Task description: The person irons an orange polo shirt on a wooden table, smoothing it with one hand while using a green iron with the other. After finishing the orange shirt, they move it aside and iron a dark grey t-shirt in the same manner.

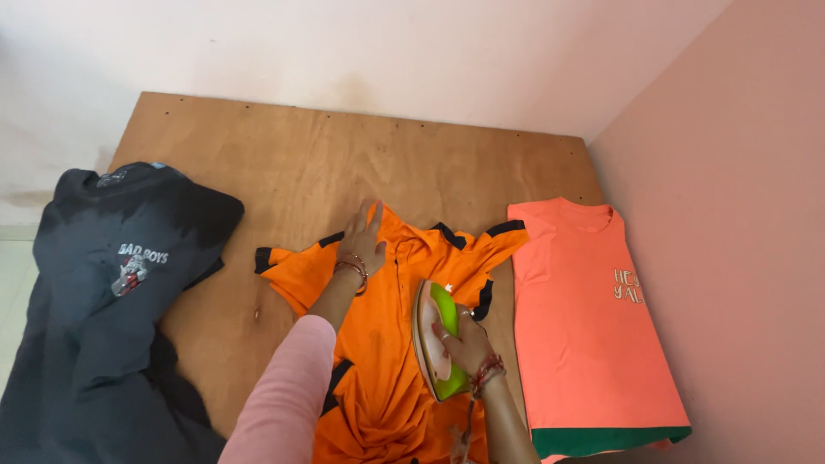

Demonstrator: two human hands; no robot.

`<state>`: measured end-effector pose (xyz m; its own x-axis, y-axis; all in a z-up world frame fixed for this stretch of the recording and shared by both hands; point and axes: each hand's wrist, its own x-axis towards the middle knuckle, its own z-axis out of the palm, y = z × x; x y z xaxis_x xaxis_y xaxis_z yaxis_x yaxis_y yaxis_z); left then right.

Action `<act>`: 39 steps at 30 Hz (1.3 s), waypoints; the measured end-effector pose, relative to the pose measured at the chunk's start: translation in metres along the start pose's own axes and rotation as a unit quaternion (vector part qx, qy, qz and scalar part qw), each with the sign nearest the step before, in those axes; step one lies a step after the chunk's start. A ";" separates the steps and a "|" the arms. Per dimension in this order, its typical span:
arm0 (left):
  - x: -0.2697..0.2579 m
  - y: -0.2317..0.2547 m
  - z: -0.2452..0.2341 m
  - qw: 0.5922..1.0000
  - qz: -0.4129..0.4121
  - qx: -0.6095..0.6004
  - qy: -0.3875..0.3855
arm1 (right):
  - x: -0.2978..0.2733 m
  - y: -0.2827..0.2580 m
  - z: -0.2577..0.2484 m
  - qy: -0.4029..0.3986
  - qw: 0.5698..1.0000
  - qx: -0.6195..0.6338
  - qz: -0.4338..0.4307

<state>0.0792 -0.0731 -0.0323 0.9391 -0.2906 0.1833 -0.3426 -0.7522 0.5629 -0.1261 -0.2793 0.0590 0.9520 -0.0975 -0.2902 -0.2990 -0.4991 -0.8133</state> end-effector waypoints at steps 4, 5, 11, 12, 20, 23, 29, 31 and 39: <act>-0.039 -0.001 0.017 0.989 0.086 0.121 -0.021 | 0.035 -0.008 -0.004 0.009 0.999 -0.031 0.007; -0.057 0.001 0.020 0.987 0.058 0.125 -0.080 | 0.046 -0.009 -0.004 0.012 0.999 -0.034 0.006; -0.146 0.027 -0.004 0.979 -0.001 0.140 -0.149 | 0.120 -0.008 0.001 0.051 0.996 -0.051 -0.052; -0.151 0.032 -0.011 0.975 -0.009 0.146 -0.166 | 0.130 -0.008 0.000 0.046 0.997 -0.051 -0.045; -0.151 0.045 -0.028 0.979 -0.020 0.130 -0.153 | 0.156 -0.009 -0.005 0.021 0.999 0.039 -0.028; -0.150 0.047 -0.030 0.977 -0.039 0.133 -0.163 | 0.134 0.002 0.001 -0.026 0.997 0.066 -0.042; -0.148 0.039 -0.022 0.979 -0.038 0.123 -0.158 | 0.136 0.008 0.006 0.012 0.996 0.043 -0.077; -0.144 0.025 -0.014 0.994 -0.005 0.064 -0.090 | 0.145 0.001 0.005 0.012 0.998 0.038 -0.042; -0.142 -0.091 -0.055 0.930 -0.262 -0.143 0.216 | 0.100 0.007 -0.012 -0.191 0.974 0.115 -0.027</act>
<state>-0.0212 0.0693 -0.0651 0.9193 0.3816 0.0960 0.1268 -0.5184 0.8457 -0.0319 -0.3030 0.0299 0.8862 0.2731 -0.3742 -0.2971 -0.2845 -0.9115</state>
